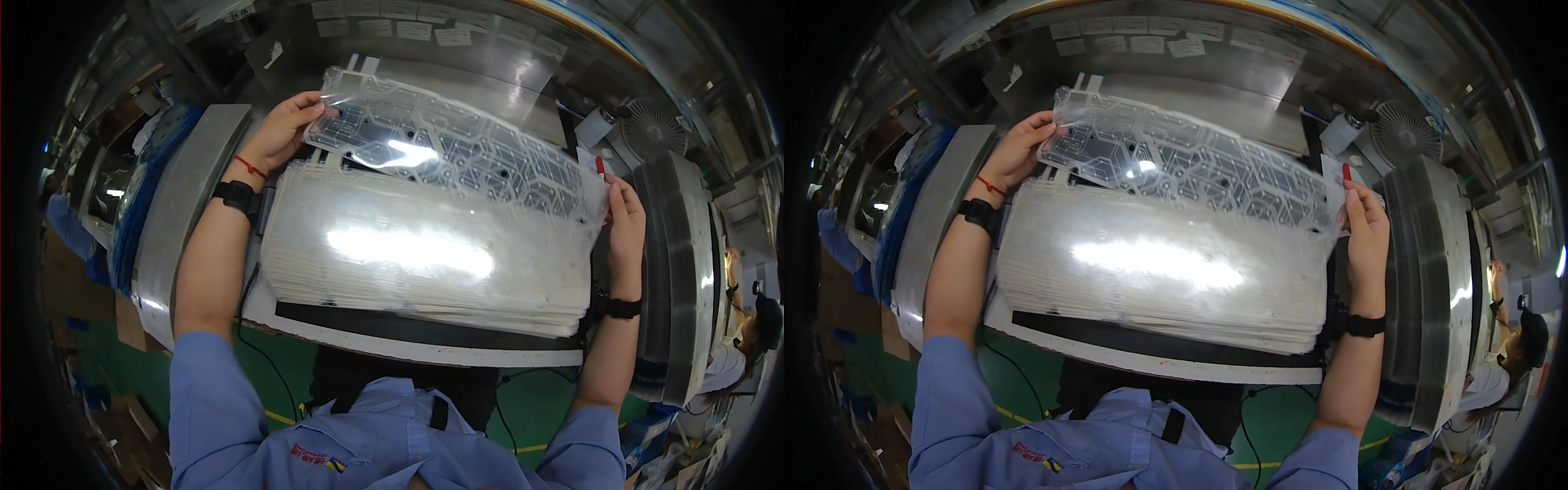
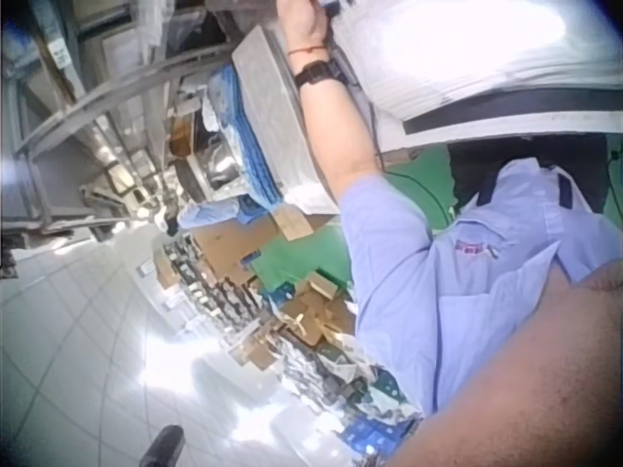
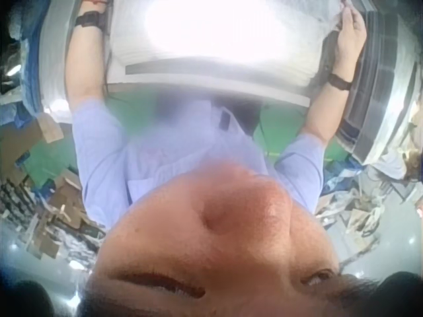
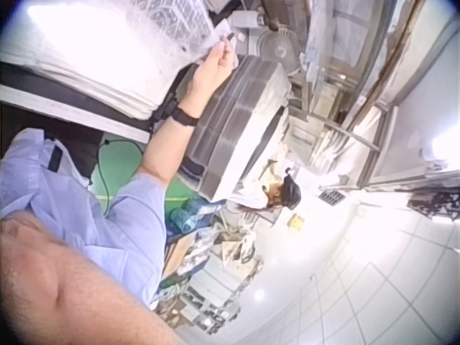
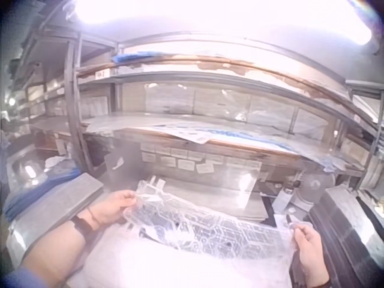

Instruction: Inspecting and sorting large transparent circuit sheets on a workbench.

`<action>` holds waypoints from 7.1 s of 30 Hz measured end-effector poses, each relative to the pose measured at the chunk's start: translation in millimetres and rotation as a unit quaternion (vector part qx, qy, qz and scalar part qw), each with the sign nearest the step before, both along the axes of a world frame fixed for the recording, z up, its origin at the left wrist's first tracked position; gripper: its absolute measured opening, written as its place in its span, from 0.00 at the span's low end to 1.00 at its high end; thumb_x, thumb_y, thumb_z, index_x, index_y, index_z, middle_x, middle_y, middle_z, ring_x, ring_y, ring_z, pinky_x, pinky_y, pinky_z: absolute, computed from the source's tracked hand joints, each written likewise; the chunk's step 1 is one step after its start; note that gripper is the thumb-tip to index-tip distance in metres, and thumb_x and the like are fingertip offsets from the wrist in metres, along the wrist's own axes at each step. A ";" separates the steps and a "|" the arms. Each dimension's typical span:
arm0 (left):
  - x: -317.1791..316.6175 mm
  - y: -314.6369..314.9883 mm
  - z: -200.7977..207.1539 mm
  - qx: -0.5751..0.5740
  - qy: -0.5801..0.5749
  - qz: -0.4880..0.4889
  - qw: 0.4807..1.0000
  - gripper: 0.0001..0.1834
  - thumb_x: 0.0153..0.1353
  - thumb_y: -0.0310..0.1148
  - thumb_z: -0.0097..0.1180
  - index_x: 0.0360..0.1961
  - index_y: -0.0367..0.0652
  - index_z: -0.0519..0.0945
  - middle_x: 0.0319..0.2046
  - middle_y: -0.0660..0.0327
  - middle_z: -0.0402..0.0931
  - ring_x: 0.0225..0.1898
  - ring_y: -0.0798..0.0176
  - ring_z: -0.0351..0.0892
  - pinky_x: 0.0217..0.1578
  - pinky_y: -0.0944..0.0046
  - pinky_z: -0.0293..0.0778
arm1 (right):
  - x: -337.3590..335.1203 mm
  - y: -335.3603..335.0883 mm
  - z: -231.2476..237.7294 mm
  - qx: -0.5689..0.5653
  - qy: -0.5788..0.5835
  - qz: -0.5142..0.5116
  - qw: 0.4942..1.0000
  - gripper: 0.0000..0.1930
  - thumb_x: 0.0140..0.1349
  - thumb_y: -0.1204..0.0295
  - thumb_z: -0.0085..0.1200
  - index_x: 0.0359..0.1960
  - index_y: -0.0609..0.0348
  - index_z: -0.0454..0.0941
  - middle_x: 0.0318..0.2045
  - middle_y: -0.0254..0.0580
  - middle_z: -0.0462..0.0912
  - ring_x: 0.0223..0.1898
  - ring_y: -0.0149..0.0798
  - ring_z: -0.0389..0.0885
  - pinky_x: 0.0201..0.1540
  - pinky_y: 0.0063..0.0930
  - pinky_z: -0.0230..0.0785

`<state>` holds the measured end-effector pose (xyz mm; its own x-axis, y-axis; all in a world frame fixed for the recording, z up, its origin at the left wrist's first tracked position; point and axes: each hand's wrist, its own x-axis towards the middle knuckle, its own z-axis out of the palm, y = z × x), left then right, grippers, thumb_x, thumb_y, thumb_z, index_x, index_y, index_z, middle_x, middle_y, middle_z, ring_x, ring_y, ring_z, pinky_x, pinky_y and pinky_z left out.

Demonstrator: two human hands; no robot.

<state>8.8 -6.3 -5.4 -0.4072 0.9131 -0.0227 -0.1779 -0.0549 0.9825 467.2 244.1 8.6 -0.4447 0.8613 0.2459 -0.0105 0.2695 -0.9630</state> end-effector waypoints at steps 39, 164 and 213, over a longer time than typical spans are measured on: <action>3.6 -2.3 3.4 -0.006 -0.003 -0.040 0.999 0.13 0.68 0.35 0.45 0.47 0.40 0.75 0.38 0.61 0.79 0.37 0.73 0.77 0.37 0.73 0.74 | 1.2 -5.2 6.1 0.018 0.035 0.049 0.998 0.15 0.63 0.78 0.50 0.52 0.65 0.69 0.33 0.33 0.79 0.31 0.22 0.74 0.33 0.14 0.64; 260.8 -21.6 66.2 0.066 0.207 -0.486 0.846 0.05 0.58 0.28 0.58 0.35 0.40 0.80 0.32 0.59 0.80 0.34 0.60 0.79 0.34 0.66 0.74 | 1.1 -1.5 4.8 -0.133 0.048 0.167 0.976 0.15 0.65 0.78 0.44 0.53 0.66 0.68 0.42 0.41 0.81 0.40 0.27 0.80 0.42 0.17 0.72; -0.5 -5.8 28.6 -0.046 0.152 -0.019 0.987 0.12 0.67 0.41 0.47 0.36 0.45 0.76 0.23 0.73 0.71 0.21 0.79 0.63 0.24 0.80 0.58 | 14.8 15.0 -1.8 -0.046 0.056 0.039 0.997 0.09 0.67 0.68 0.48 0.38 0.63 0.75 0.23 0.32 0.77 0.18 0.21 0.68 0.21 0.14 0.60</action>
